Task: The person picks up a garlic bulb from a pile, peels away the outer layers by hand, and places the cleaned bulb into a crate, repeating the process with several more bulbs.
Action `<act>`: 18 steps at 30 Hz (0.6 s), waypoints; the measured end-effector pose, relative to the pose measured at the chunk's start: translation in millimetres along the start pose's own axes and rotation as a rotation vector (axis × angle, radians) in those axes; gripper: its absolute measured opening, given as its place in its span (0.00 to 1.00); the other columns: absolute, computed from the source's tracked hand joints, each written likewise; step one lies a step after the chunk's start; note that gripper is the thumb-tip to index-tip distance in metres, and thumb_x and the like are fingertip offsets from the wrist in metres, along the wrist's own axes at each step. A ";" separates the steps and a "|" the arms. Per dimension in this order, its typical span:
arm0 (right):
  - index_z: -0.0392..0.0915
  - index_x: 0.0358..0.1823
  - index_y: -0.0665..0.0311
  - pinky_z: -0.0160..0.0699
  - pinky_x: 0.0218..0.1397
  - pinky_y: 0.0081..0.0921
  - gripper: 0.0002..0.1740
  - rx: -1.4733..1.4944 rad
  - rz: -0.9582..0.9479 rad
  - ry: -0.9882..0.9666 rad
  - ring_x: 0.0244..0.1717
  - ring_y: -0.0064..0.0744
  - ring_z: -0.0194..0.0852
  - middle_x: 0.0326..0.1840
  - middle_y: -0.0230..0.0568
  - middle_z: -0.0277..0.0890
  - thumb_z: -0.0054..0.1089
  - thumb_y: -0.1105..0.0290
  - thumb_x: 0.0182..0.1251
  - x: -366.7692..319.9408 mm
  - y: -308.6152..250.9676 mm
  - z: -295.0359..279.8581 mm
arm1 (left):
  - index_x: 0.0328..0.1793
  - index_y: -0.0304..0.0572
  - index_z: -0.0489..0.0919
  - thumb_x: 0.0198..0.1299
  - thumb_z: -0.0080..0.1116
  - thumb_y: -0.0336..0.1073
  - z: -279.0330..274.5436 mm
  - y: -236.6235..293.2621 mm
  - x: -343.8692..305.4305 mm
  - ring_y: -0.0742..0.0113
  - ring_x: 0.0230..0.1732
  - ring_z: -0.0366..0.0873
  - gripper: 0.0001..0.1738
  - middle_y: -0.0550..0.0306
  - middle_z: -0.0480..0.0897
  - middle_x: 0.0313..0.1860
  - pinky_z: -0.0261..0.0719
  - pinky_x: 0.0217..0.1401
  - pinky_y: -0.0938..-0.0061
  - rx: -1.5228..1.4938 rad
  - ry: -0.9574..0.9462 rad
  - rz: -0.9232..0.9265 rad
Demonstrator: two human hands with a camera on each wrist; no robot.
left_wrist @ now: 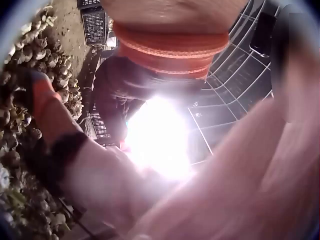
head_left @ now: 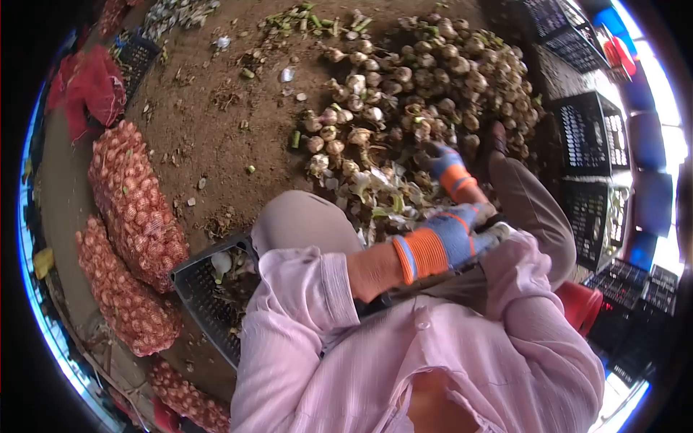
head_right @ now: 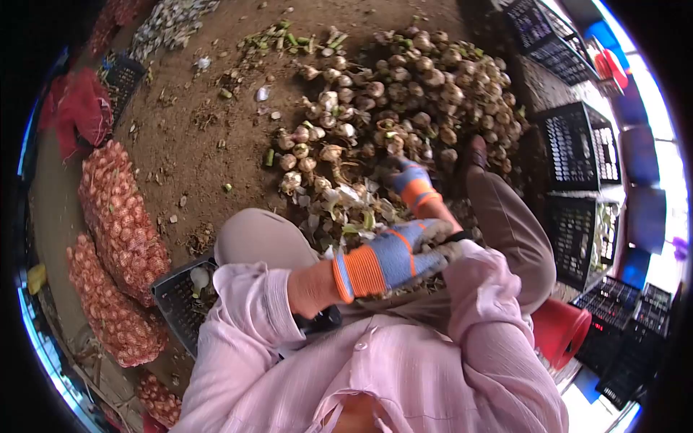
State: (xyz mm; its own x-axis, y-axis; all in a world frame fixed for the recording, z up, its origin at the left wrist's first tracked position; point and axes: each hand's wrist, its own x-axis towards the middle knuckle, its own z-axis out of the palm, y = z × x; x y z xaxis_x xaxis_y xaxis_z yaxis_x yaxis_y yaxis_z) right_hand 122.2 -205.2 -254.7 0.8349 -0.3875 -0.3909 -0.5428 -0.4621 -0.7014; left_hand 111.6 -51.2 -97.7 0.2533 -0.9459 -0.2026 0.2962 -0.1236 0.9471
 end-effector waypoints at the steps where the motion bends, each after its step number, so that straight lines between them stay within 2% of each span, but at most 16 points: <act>1: 0.74 0.55 0.59 0.69 0.59 0.30 0.26 -0.092 0.034 -0.116 0.56 0.45 0.71 0.56 0.48 0.73 0.61 0.62 0.52 18.8 -8.3 25.7 | 0.54 0.36 0.73 0.59 0.59 0.42 -4.2 9.2 -8.9 0.70 0.38 0.77 0.22 0.53 0.80 0.37 0.75 0.41 0.72 0.129 0.188 0.090; 2: 0.70 0.60 0.55 0.65 0.63 0.32 0.30 -0.374 -0.031 -0.118 0.62 0.48 0.65 0.63 0.49 0.65 0.57 0.66 0.50 38.3 -13.2 49.8 | 0.57 0.35 0.71 0.60 0.59 0.41 -12.9 28.6 -10.4 0.69 0.39 0.77 0.23 0.51 0.80 0.39 0.75 0.42 0.73 0.169 0.199 0.060; 3: 0.66 0.63 0.51 0.61 0.66 0.36 0.32 -0.487 -0.084 -0.204 0.66 0.51 0.58 0.68 0.48 0.59 0.52 0.69 0.50 51.7 -29.1 67.0 | 0.59 0.33 0.70 0.60 0.58 0.39 -21.8 40.1 -10.8 0.67 0.39 0.78 0.24 0.49 0.80 0.41 0.75 0.43 0.73 0.210 0.208 0.027; 5: 0.67 0.62 0.47 0.60 0.66 0.42 0.29 -0.787 -0.344 -0.224 0.68 0.55 0.53 0.70 0.47 0.55 0.49 0.68 0.54 76.6 -50.5 101.9 | 0.62 0.30 0.66 0.60 0.58 0.39 -25.0 27.6 -3.4 0.69 0.38 0.77 0.28 0.50 0.80 0.43 0.75 0.44 0.75 -0.126 0.253 0.221; 6: 0.68 0.61 0.46 0.59 0.66 0.47 0.25 -0.925 -0.341 -0.363 0.71 0.53 0.47 0.74 0.45 0.47 0.44 0.68 0.60 88.6 -63.2 115.5 | 0.63 0.29 0.65 0.58 0.59 0.34 -35.4 52.4 -7.4 0.70 0.37 0.76 0.29 0.52 0.80 0.43 0.75 0.45 0.77 -0.298 0.225 -0.064; 7: 0.69 0.60 0.45 0.59 0.65 0.50 0.22 -1.021 -0.365 -0.452 0.72 0.53 0.45 0.75 0.44 0.42 0.42 0.65 0.64 100.6 -67.8 129.9 | 0.63 0.29 0.65 0.58 0.60 0.33 -37.9 45.7 -5.0 0.71 0.37 0.76 0.29 0.52 0.79 0.44 0.74 0.45 0.78 -0.272 0.315 0.041; 9: 0.70 0.59 0.44 0.63 0.63 0.49 0.21 -1.066 -0.360 -0.502 0.70 0.56 0.47 0.74 0.46 0.45 0.42 0.65 0.65 116.5 -61.1 148.0 | 0.63 0.31 0.65 0.56 0.61 0.29 -40.6 39.2 -2.1 0.71 0.40 0.75 0.29 0.52 0.77 0.47 0.74 0.47 0.80 -0.207 0.461 0.197; 10: 0.70 0.59 0.43 0.68 0.59 0.46 0.20 -1.046 -0.372 -0.464 0.69 0.58 0.48 0.72 0.48 0.47 0.42 0.65 0.65 119.8 -53.8 150.4 | 0.63 0.31 0.66 0.55 0.62 0.27 -42.0 35.1 -1.9 0.71 0.42 0.74 0.29 0.51 0.76 0.50 0.73 0.48 0.80 -0.170 0.521 0.242; 11: 0.71 0.59 0.41 0.67 0.62 0.42 0.28 -0.923 -0.278 -0.410 0.66 0.53 0.57 0.72 0.49 0.50 0.45 0.77 0.58 122.5 -54.7 146.8 | 0.62 0.31 0.66 0.55 0.61 0.28 -48.1 39.5 -4.4 0.71 0.42 0.74 0.29 0.50 0.76 0.49 0.73 0.48 0.80 -0.175 0.514 0.195; 13: 0.69 0.61 0.44 0.72 0.57 0.38 0.33 -0.609 -0.064 -0.341 0.57 0.52 0.69 0.64 0.52 0.63 0.50 0.81 0.53 132.5 -42.6 137.0 | 0.62 0.31 0.66 0.55 0.61 0.28 -54.0 46.6 -7.7 0.72 0.43 0.74 0.28 0.49 0.76 0.49 0.73 0.48 0.80 -0.196 0.488 0.107; 14: 0.65 0.64 0.48 0.77 0.49 0.33 0.35 -0.290 0.009 -0.265 0.47 0.45 0.76 0.54 0.48 0.74 0.55 0.81 0.52 129.1 -31.8 125.1 | 0.61 0.31 0.67 0.56 0.61 0.29 -53.9 41.8 -7.2 0.71 0.41 0.75 0.27 0.50 0.77 0.47 0.74 0.46 0.79 -0.124 0.515 0.168; 15: 0.63 0.64 0.51 0.79 0.41 0.28 0.31 0.662 0.183 -0.243 0.39 0.37 0.79 0.46 0.41 0.78 0.55 0.76 0.57 119.0 -20.7 117.2 | 0.60 0.31 0.68 0.56 0.61 0.30 -54.0 36.9 -6.6 0.71 0.39 0.76 0.26 0.51 0.78 0.46 0.75 0.44 0.78 -0.051 0.547 0.228; 16: 0.67 0.60 0.57 0.79 0.38 0.27 0.25 0.908 0.424 -0.271 0.39 0.29 0.78 0.42 0.35 0.79 0.56 0.73 0.60 86.0 -54.2 74.5 | 0.60 0.31 0.68 0.56 0.61 0.30 -56.2 37.9 -8.2 0.71 0.38 0.76 0.26 0.51 0.78 0.45 0.75 0.43 0.78 -0.065 0.536 0.220; 17: 0.66 0.60 0.58 0.79 0.37 0.26 0.24 1.155 0.352 -0.248 0.38 0.29 0.78 0.44 0.36 0.79 0.57 0.72 0.61 69.5 -56.1 61.6 | 0.59 0.31 0.69 0.57 0.61 0.31 -57.7 40.4 -10.0 0.71 0.38 0.76 0.25 0.51 0.78 0.44 0.75 0.42 0.77 -0.079 0.519 0.212; 18: 0.65 0.60 0.62 0.79 0.38 0.28 0.25 1.263 0.302 -0.346 0.40 0.29 0.78 0.45 0.37 0.78 0.57 0.68 0.62 42.2 -73.2 38.2 | 0.58 0.31 0.70 0.57 0.61 0.33 -60.7 44.2 -11.0 0.71 0.40 0.77 0.24 0.52 0.78 0.43 0.75 0.43 0.76 -0.027 0.533 0.184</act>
State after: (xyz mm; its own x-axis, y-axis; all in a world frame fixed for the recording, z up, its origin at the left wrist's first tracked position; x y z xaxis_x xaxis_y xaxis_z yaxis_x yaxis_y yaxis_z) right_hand 200.7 -157.2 -242.6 0.7801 -0.0358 -0.6246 -0.4100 0.7248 -0.5536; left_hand 177.8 -28.1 -68.7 0.7311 -0.6680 -0.1391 0.2251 0.0437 0.9734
